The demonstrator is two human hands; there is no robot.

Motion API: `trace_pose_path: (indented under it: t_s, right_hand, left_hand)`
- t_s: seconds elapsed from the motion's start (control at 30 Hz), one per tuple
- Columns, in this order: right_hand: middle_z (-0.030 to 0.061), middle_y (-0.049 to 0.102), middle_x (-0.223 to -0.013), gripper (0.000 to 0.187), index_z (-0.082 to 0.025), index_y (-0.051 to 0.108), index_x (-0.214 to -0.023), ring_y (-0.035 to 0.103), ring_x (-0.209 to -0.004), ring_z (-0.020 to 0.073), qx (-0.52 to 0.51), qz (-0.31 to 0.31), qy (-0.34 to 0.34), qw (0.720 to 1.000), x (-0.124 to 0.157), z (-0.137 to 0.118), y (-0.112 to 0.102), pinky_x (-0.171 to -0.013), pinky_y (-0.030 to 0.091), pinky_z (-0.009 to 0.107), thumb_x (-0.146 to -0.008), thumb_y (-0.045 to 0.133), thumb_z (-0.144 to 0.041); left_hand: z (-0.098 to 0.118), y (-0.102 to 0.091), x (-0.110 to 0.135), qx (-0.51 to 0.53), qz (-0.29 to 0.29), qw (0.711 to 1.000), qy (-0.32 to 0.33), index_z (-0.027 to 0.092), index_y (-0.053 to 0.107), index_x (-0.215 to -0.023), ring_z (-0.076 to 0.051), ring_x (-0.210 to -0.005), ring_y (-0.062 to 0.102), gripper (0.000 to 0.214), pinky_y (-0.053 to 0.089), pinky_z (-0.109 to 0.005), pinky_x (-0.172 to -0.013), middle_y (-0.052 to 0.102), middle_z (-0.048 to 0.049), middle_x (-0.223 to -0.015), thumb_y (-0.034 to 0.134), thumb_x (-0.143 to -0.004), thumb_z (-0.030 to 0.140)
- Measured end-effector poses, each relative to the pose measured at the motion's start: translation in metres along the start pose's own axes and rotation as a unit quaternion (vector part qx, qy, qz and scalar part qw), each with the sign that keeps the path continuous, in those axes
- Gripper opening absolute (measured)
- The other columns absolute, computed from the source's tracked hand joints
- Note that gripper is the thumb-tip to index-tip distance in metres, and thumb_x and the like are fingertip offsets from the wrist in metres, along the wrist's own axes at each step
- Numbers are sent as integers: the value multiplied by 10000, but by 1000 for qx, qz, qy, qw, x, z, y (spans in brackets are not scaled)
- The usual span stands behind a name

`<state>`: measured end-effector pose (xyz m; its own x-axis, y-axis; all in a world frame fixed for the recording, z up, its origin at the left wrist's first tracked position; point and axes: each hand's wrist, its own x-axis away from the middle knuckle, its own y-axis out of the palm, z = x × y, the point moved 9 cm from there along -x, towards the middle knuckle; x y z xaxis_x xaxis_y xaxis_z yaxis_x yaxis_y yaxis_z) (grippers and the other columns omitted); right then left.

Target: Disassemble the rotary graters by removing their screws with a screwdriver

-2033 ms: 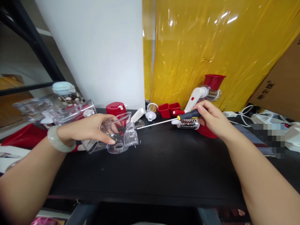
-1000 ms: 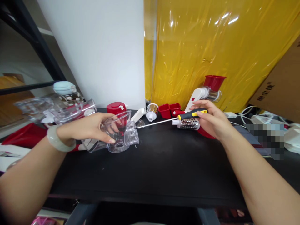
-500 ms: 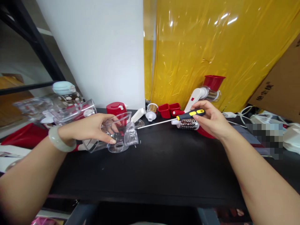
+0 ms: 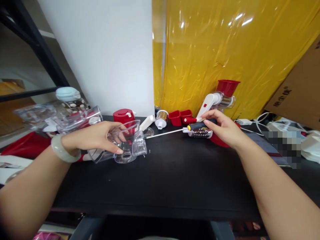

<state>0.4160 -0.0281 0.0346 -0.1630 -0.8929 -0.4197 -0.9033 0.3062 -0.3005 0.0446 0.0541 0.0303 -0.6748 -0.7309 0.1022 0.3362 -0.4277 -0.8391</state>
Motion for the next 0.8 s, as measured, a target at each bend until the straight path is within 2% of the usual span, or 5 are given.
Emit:
trace_pose_path:
  t_s: [0.13, 0.27, 0.4, 0.5, 0.8]
  right_hand:
    - [4, 618, -965, 426, -293, 654, -913, 588, -905, 184, -85, 12, -20, 996, 2, -9, 3, -838, 508, 295, -594, 906, -419]
    - [25, 649, -888, 414, -277, 668, -935, 617, -824, 208, -86, 10, 14, 996, -1, 1, 7, -758, 533, 343, -708, 775, -607]
    - [24, 620, -569, 584, -217, 665, -846, 505, -470, 166, 57, -35, 91, 994, -1, 21, 11, -499, 426, 323, -843, 485, -773]
    - [-21, 524, -458, 536, -212, 631, -775, 413, -418, 130, 146, -35, 83, 985, 0, 17, 7, -447, 318, 284, -841, 540, -737]
    - [12, 672, -893, 362, -250, 662, -905, 575, -765, 165, 76, -7, 18, 997, -2, 11, 0, -722, 481, 292, -802, 712, -593]
  left_hand:
    - [2, 0, 0, -1, 3, 1000, -4, 192, 626, -1043, -255, -861, 697, 624, 534, -343, -724, 735, -83, -1023, 848, -581, 549]
    - [4, 0, 1, 8, 3, 1000, 1, 203, 633, -1039, -262, -883, 699, 621, 535, -333, -728, 736, -74, -1000, 851, -565, 540]
    - [2, -1, 1, 6, 4, 1000, -3, 203, 632, -1052, -263, -880, 697, 632, 536, -336, -724, 735, -78, -1011, 853, -563, 536]
    - [1, -1, 1, 4, 9, 1000, -5, 201, 640, -1049, -258, -855, 695, 622, 533, -339, -714, 737, -78, -1009, 850, -567, 535]
    - [0, -2, 0, 4, 14, 1000, -11, 208, 647, -1046, -260, -868, 697, 633, 539, -336, -723, 740, -75, -998, 855, -544, 533]
